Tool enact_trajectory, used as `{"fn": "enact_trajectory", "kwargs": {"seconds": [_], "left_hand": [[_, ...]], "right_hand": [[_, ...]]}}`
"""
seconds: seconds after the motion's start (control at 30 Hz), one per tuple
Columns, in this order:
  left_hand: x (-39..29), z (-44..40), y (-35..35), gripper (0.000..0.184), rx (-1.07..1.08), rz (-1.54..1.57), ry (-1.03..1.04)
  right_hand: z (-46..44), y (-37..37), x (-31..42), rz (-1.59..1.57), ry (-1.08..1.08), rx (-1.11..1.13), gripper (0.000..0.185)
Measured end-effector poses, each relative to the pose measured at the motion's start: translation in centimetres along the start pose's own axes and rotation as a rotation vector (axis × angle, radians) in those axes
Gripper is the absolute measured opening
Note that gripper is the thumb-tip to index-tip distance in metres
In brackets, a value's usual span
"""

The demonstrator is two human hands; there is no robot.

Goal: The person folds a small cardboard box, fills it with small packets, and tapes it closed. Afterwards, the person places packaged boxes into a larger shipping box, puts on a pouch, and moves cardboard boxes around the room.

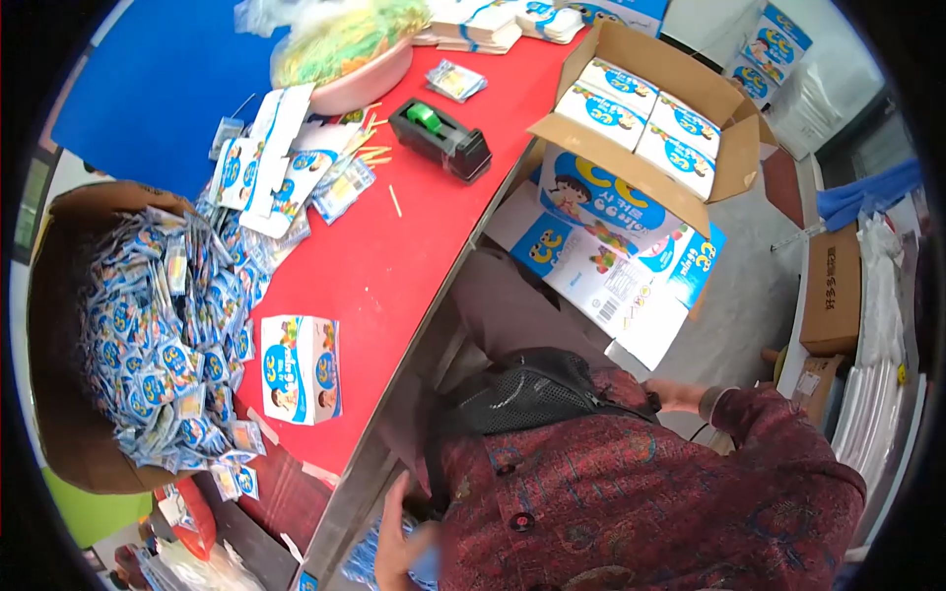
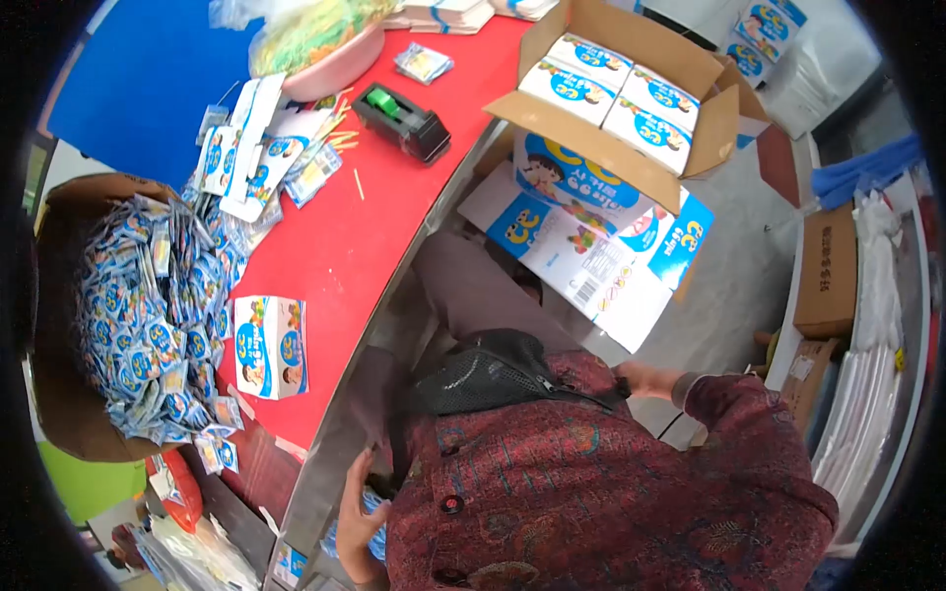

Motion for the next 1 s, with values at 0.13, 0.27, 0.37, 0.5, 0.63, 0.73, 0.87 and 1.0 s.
{"fn": "enact_trajectory", "kwargs": {"seconds": [0.13,0.27,0.37,0.5,0.63,0.73,0.87,1.0], "left_hand": [[1.3,-6.7,2.8,0.073,0.013,0.269,0.049],[1.2,-9.9,4.9,0.070,0.296,0.186,-0.003],[1.7,-10.2,5.6,0.076,0.344,0.171,0.126],[4.7,-9.2,6.0,0.085,0.277,0.073,0.068],[4.2,-9.2,6.6,0.082,0.462,0.290,-0.007],[1.8,-9.5,6.6,0.078,0.421,0.548,-0.126],[1.6,-9.9,7.5,0.064,0.411,0.521,0.050],[-1.3,-11.2,7.3,0.033,0.277,0.183,0.181]], "right_hand": [[-1.0,1.2,-2.3,0.043,-0.079,-0.109,0.029],[2.2,0.0,1.5,0.007,-0.124,-0.186,0.032],[1.5,1.6,-0.7,0.042,0.016,-0.166,0.037],[0.6,6.0,-4.5,0.070,-0.122,-0.332,0.040],[1.3,5.7,-5.4,-0.180,-0.292,-0.523,0.038],[1.4,1.2,0.5,0.163,0.260,0.030,0.031],[-0.6,-7.9,5.8,0.256,0.228,-0.345,0.031],[4.8,-14.1,20.5,-0.135,-0.346,-0.836,0.034]]}}
Point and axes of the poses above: each hand's wrist, its own z-axis away from the middle knuckle, its own y-axis out of the palm, x = y × z, the point moved 7 cm from there along -z, towards the middle knuckle, and after that the axes turned 13 degrees about y, right-handed, at the moved point
